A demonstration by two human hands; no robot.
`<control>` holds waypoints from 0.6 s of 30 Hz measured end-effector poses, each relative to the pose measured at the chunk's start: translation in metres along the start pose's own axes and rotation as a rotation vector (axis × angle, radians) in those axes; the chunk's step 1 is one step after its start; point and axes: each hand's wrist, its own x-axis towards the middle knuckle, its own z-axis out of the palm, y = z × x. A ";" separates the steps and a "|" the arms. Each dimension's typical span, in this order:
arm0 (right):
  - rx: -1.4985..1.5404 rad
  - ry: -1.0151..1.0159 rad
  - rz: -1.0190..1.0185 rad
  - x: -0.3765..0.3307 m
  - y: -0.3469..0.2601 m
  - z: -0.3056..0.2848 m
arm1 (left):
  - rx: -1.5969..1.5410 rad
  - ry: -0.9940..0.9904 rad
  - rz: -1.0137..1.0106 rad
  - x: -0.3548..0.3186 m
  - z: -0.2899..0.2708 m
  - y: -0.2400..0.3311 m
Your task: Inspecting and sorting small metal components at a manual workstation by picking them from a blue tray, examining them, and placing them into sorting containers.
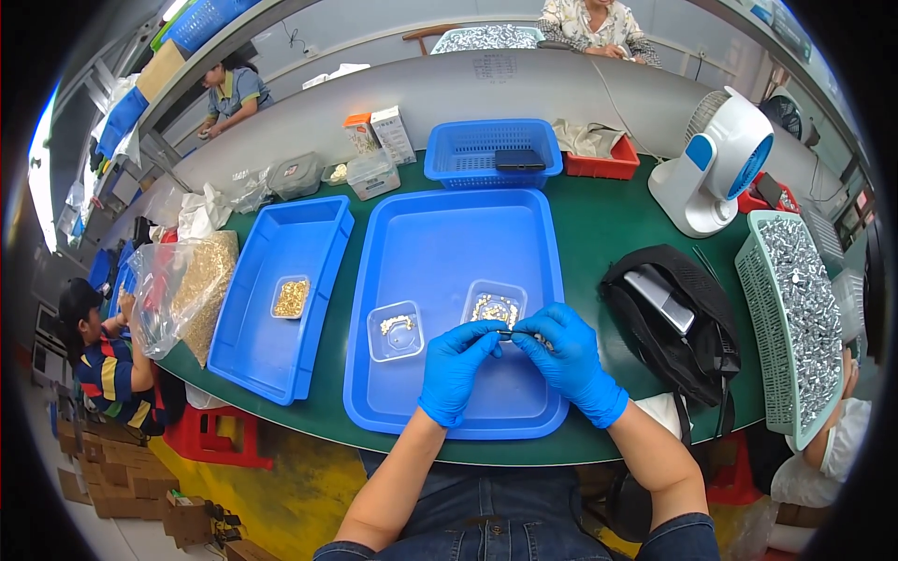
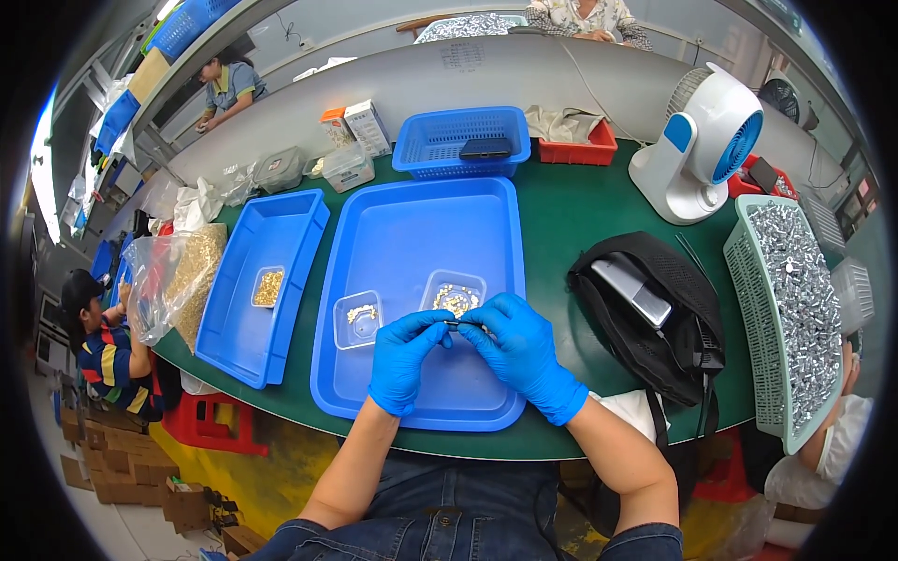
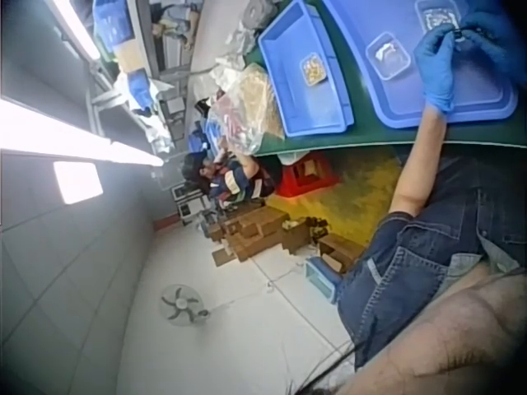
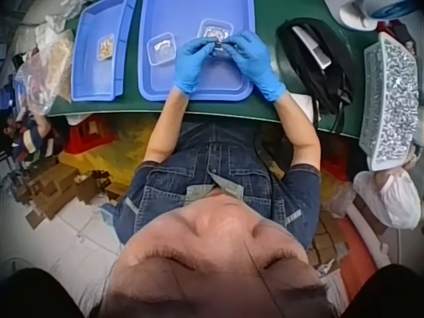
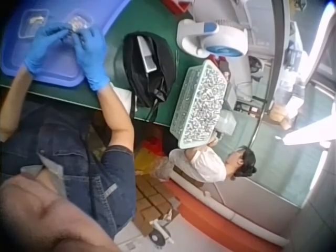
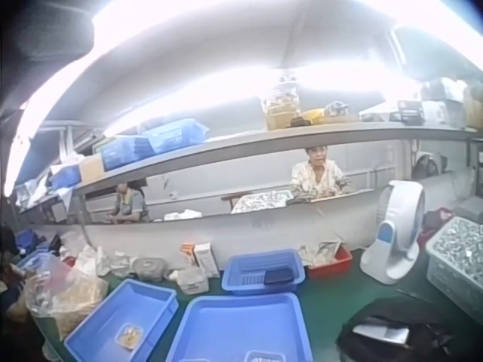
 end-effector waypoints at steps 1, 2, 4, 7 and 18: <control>-0.020 0.006 -0.001 -0.001 0.000 0.000 | 0.001 -0.004 0.003 0.000 0.000 0.000; -0.039 0.012 -0.002 -0.001 0.001 0.000 | 0.001 -0.003 0.003 0.000 0.001 0.000; -0.049 0.006 0.015 -0.003 0.002 0.002 | 0.024 -0.010 0.016 -0.001 0.001 0.001; -0.070 -0.002 0.052 -0.005 0.004 0.003 | 0.006 -0.006 0.030 -0.001 0.003 0.001; 0.044 0.067 0.080 0.001 -0.003 0.001 | 0.048 0.086 0.083 0.002 0.003 -0.007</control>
